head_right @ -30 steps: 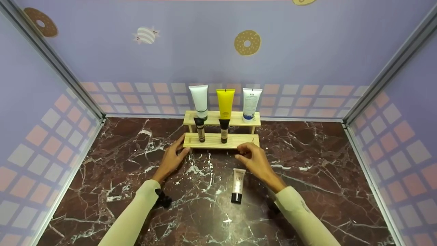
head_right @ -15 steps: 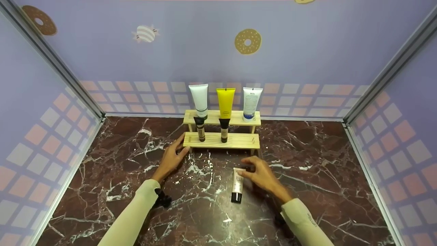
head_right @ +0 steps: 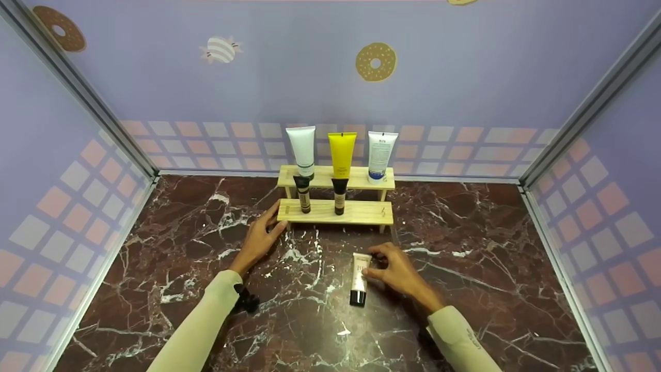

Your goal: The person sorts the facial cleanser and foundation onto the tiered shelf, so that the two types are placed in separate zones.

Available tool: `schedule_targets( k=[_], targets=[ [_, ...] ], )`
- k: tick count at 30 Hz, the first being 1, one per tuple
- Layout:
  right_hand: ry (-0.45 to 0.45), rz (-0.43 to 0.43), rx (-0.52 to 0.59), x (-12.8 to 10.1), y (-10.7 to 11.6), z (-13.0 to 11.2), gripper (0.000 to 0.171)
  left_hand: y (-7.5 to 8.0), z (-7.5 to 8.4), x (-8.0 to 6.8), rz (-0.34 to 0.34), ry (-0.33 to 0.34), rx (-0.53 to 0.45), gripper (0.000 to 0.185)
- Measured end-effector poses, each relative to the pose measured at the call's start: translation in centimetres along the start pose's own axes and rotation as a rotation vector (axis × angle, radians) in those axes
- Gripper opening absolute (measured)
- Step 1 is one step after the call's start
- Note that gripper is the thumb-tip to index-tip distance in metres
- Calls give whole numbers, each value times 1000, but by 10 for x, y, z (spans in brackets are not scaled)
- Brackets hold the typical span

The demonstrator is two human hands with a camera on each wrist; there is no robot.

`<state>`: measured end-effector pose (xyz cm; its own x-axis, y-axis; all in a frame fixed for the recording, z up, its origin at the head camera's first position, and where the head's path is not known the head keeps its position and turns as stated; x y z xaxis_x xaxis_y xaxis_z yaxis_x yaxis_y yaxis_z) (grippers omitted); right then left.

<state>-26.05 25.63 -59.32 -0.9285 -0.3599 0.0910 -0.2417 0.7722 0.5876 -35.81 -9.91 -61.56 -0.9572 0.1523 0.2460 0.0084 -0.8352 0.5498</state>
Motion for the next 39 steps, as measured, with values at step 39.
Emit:
schedule_targets(
  k=[39],
  targets=[
    [38, -60, -11, 4, -7, -2, 66, 1, -3, -1, 7, 61, 14, 73]
  ],
)
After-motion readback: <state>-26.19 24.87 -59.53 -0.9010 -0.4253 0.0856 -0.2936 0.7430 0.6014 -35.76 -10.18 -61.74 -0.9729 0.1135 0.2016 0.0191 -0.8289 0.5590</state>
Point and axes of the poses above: each hand's wrist, its own x-axis towards the middle knuckle, its own y-axis out of the back of the hand, z = x × y, the point moved 8 cm from there along x, towards the middle knuckle, and after that the axes turned 3 degrees about y, right-handed, at the moved point
